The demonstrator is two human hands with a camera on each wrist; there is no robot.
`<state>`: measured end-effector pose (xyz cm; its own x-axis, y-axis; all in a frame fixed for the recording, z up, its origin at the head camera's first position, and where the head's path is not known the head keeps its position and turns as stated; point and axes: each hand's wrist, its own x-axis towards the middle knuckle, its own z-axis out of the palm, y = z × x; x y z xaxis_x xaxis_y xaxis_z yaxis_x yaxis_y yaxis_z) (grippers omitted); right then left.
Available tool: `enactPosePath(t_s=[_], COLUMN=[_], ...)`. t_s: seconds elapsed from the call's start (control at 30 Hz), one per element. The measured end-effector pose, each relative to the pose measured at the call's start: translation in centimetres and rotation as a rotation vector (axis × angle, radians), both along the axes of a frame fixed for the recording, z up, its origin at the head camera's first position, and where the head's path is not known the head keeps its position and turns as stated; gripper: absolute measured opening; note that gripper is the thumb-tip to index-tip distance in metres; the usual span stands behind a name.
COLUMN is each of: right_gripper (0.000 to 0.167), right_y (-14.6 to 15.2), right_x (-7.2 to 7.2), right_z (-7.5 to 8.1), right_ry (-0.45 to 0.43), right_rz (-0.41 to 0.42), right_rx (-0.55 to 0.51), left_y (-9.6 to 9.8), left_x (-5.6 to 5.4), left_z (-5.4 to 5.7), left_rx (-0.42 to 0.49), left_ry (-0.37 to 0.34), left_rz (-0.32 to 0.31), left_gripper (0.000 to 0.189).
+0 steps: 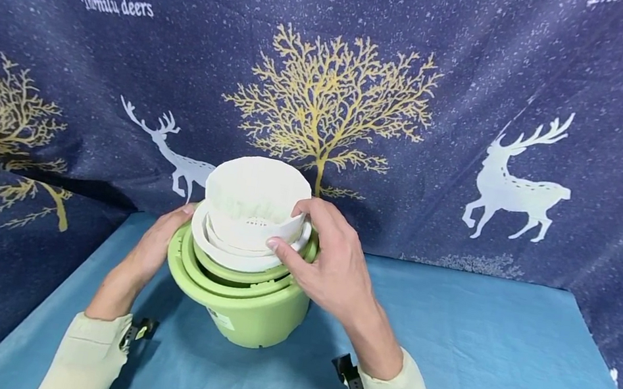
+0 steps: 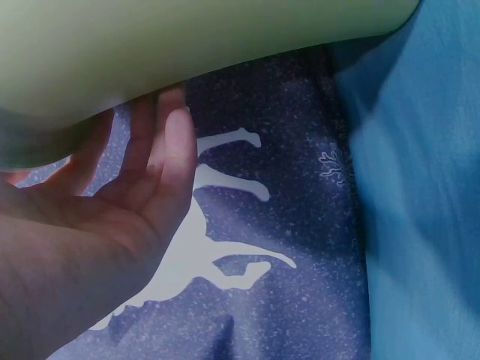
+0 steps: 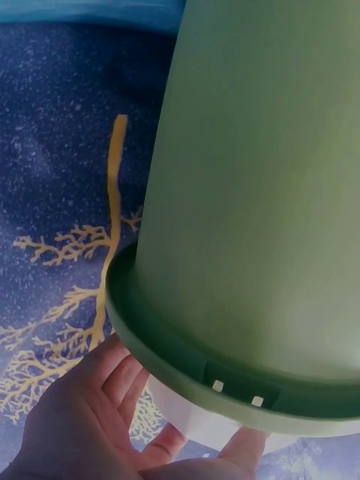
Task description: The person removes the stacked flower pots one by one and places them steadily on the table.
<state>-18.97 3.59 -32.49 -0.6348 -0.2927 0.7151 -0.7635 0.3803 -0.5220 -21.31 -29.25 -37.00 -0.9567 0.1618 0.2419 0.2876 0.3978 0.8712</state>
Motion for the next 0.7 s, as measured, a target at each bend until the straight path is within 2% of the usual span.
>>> enactPosePath(t_s=[0.2,0.7], right_gripper=[0.038,0.039], right_y=[0.06,0.25], right_x=[0.09,0.22], right_z=[0.18,0.55], right_ry=[0.009,0.065], right_rz=[0.024,0.007], right_rx=[-0.030,-0.105], left_y=[-0.02,-0.12], left_x=[-0.04,-0.10], left_z=[-0.02,-0.08], left_rx=[-0.006,-0.008], left_ry=[-0.002,0.016], left_rz=[-0.002,-0.003], left_gripper=[0.056,0.056])
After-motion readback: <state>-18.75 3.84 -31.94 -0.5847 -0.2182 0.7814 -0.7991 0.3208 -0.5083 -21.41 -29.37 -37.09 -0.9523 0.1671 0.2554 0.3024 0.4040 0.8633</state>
